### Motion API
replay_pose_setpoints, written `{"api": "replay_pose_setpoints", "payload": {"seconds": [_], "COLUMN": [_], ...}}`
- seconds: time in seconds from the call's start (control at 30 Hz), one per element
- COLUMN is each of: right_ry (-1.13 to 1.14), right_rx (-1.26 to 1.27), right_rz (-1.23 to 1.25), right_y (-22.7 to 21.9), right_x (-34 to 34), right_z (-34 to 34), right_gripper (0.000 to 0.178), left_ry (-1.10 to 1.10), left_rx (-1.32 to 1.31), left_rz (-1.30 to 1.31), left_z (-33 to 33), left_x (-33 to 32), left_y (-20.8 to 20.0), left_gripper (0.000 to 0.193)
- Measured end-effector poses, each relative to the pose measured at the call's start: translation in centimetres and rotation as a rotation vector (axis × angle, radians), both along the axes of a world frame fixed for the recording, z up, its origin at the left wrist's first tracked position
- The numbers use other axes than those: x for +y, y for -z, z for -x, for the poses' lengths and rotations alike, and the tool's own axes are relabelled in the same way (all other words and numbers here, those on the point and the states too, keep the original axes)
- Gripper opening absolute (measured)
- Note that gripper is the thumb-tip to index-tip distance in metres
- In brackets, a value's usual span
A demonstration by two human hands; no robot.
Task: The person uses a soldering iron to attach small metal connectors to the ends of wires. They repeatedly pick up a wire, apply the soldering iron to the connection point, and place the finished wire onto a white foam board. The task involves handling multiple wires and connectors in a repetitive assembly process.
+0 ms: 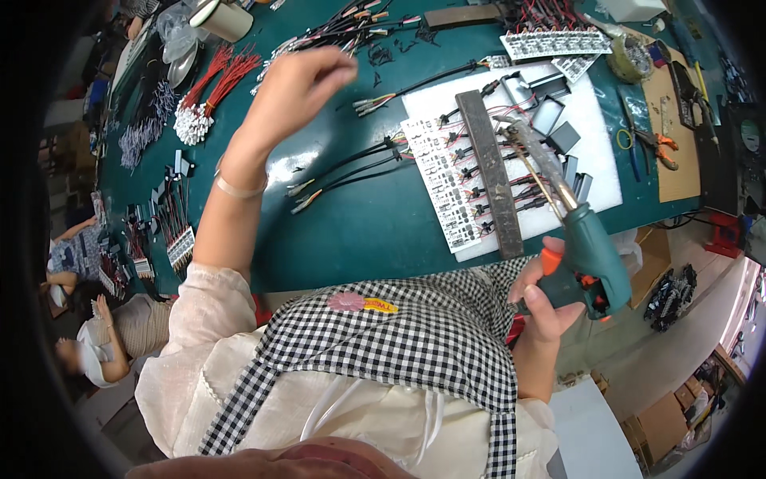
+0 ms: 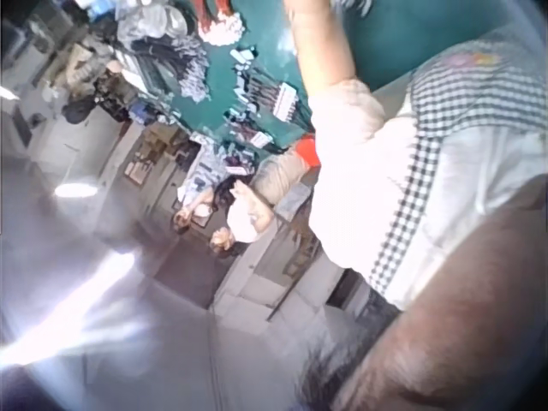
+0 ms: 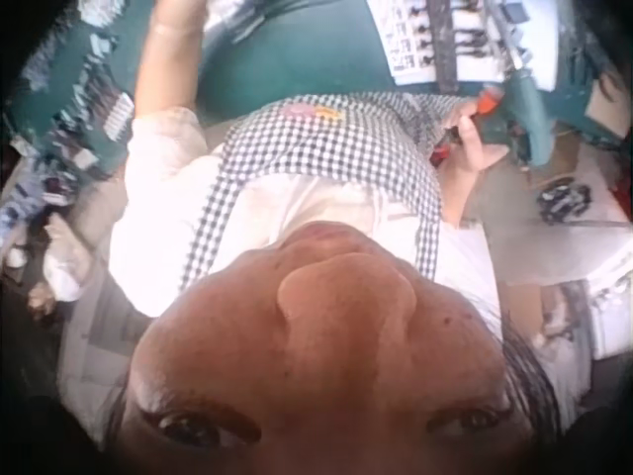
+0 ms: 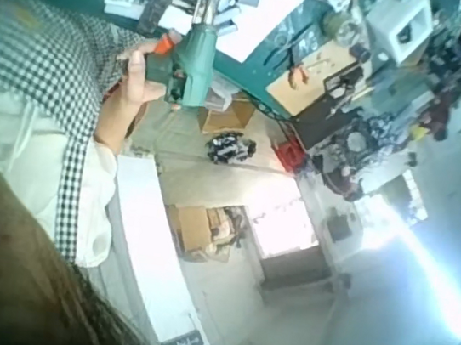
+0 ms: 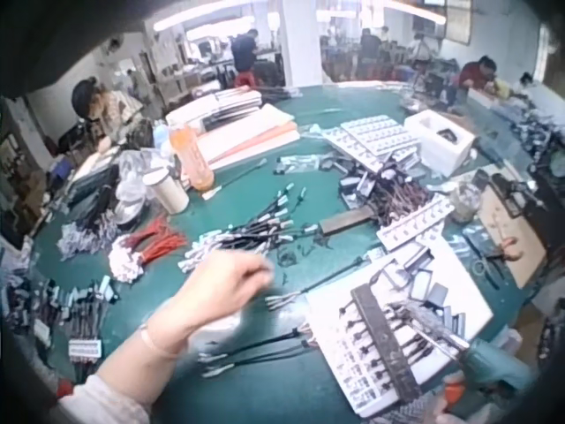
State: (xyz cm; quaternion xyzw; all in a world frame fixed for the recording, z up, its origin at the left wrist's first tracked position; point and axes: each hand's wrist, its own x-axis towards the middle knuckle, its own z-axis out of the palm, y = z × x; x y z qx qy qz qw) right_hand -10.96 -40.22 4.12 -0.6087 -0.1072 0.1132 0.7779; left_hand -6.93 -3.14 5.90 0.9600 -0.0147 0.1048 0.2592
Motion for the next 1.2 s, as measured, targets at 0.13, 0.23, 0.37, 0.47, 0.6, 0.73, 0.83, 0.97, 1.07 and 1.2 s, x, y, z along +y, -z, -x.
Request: {"api": "replay_pose_setpoints", "payload": {"seconds": [0.13, 0.23, 0.37, 0.47, 0.6, 0.73, 0.83, 0.97, 1.07, 1.2], "right_ry": [-0.036, -0.040, 0.005, 0.024, 0.018, -0.005, -0.022, 0.034, 0.067, 0.146], "right_rx": [-0.018, -0.029, -0.034, -0.040, -0.068, -0.123, -0.080, 0.003, -0.016, -0.031], "right_rz": [-0.035, -0.048, -0.049, -0.034, -0.011, 0.096, 0.017, 0.036, 0.048, 0.016], "right_y": [-0.5, -0.7, -0.6, -0.4, -1.1, -1.9, -2.0, -1.7, -1.3, -1.3], "right_x": [1.1, 0.7, 0.0, -0.2, 0.9, 3.1, 5.3, 6.8, 7.4, 7.9], "right_z": [0.0, 0.3, 0.3, 0.0, -0.9, -1.4, -2.1, -2.5, -2.3, -2.2], "right_gripper": [0.057, 0.054, 0.056, 0.054, 0.053, 0.052, 0.049, 0.051, 0.051, 0.053], "left_ry": [-0.122, -0.136, -0.038, -0.010, 0.111, 0.102, 0.131, 0.141, 0.157, 0.170], "left_rx": [-0.246, -0.076, -0.363, -0.435, -0.420, 0.269, 0.460, 0.634, 0.699, 0.744], "left_rz": [-0.287, -0.585, -0.507, -0.248, 0.213, 1.202, 1.485, 1.680, 1.693, 1.706], "left_z": [-6.6, -9.2, -9.1, -6.8, -3.1, 2.2, 3.9, 4.7, 4.8, 5.0], "left_x": [0.8, 0.5, 1.4, 0.2, -2.1, -6.9, -9.0, -11.3, -12.1, -12.4], "left_y": [3.1, 4.3, 3.6, 0.9, -2.2, -4.7, -3.3, -1.0, -0.6, -0.3], "left_gripper": [0.023, 0.022, 0.015, 0.014, 0.017, 0.024, 0.023, 0.021, 0.021, 0.020]}}
